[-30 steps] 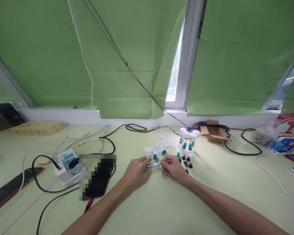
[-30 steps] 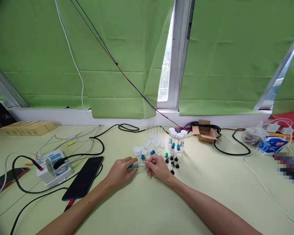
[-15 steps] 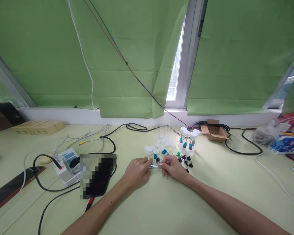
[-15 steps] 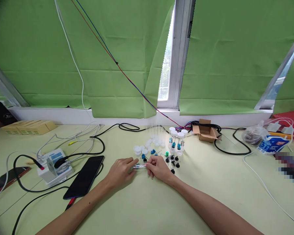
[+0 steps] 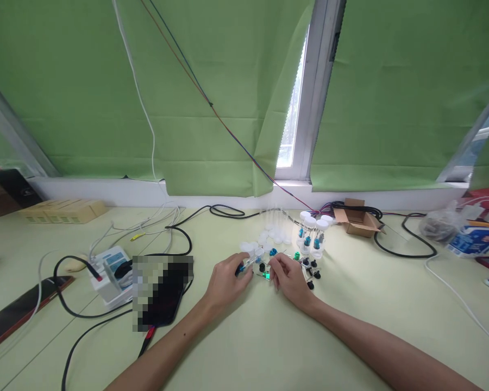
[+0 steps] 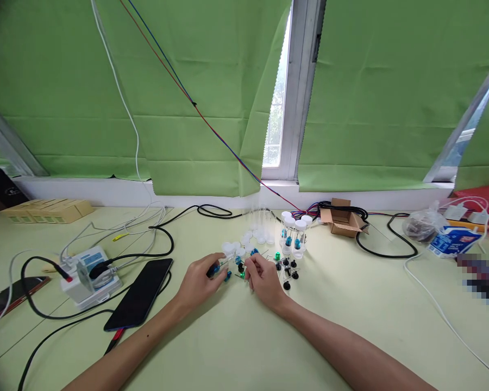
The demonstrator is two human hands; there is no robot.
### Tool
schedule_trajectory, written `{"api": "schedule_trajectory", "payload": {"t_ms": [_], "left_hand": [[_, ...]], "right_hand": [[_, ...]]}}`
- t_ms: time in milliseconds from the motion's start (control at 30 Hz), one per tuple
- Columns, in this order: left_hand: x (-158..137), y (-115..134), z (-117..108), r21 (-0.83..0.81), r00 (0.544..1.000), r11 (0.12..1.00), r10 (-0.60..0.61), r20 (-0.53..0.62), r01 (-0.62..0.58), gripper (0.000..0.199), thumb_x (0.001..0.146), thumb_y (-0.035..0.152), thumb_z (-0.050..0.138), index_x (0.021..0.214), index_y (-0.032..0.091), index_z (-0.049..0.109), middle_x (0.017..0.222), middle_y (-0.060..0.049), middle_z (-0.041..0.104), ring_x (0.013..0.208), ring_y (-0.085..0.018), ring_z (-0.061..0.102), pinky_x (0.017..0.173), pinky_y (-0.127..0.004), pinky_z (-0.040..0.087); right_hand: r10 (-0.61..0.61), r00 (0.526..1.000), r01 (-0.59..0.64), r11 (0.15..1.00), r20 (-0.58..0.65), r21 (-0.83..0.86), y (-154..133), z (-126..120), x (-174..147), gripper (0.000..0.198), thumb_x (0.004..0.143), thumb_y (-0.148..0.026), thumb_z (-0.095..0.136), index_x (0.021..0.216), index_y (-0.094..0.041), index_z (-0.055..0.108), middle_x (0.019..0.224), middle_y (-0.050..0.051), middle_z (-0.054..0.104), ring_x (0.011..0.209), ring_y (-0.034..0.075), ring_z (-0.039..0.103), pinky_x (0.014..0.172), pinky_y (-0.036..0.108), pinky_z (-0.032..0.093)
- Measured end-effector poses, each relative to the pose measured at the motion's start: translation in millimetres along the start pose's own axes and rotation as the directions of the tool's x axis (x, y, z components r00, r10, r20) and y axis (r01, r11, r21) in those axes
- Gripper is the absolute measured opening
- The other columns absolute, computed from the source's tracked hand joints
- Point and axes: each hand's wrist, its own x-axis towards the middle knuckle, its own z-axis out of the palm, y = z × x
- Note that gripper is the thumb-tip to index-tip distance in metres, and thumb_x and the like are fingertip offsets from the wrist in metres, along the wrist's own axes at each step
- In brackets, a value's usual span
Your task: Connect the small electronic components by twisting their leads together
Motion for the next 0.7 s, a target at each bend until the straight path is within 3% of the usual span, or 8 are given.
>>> {"api": "schedule_trajectory", "payload": {"t_ms": [100, 233, 433, 700], "left_hand": [[3.7, -0.4, 0.9, -0.095, 0.987, 0.987, -0.141, -0.075, 0.133, 0.020, 0.086, 0.036, 0.052, 0.094, 0.020, 0.060, 0.064, 0.004, 0.056, 0.056, -0.012, 0.048, 0.058, -0.024, 0.037], [7.6, -2.3, 1.1, -0.208, 0.961, 0.951, -0.254, -0.105, 0.229, 0.019, 0.085, 0.039, 0.053, 0.085, 0.021, 0.056, 0.059, 0.006, 0.047, 0.054, -0.011, 0.043, 0.055, -0.023, 0.035], [8.2, -5.2, 3.5, -0.330, 0.945, 0.902, -0.317, -0.074, 0.277, 0.021, 0.084, 0.041, 0.055, 0.082, 0.020, 0.055, 0.063, 0.004, 0.054, 0.057, -0.012, 0.048, 0.056, -0.024, 0.036], [9.1, -8.2, 9.0, -0.538, 0.911, 0.780, -0.409, -0.050, 0.320, 0.027, 0.083, 0.046, 0.059, 0.093, 0.021, 0.054, 0.066, 0.003, 0.060, 0.066, -0.017, 0.062, 0.064, -0.027, 0.044]], "right_hand": [[-0.080, 0.997, 0.077, 0.986, -0.014, -0.145, -1.5, 1.0, -2.1, 0.031, 0.095, -0.042, 0.047, 0.073, -0.021, 0.054, 0.059, -0.002, 0.055, 0.046, 0.011, 0.048, 0.047, 0.024, 0.039], [-0.202, 0.979, 0.202, 0.925, 0.033, -0.322, -1.6, 2.0, -4.2, 0.024, 0.095, -0.031, 0.046, 0.077, -0.021, 0.057, 0.066, 0.001, 0.058, 0.057, 0.014, 0.050, 0.057, 0.026, 0.040], [-0.274, 0.957, 0.290, 0.876, 0.097, -0.385, -2.0, 2.8, -6.2, 0.012, 0.093, -0.019, 0.045, 0.091, -0.020, 0.057, 0.080, 0.004, 0.059, 0.069, 0.017, 0.054, 0.065, 0.029, 0.043], [-0.383, 0.920, 0.372, 0.793, 0.080, -0.482, 1.3, 3.1, -5.1, 0.017, 0.087, -0.009, 0.050, 0.098, -0.019, 0.057, 0.092, 0.007, 0.058, 0.090, 0.022, 0.054, 0.080, 0.036, 0.045]]}}
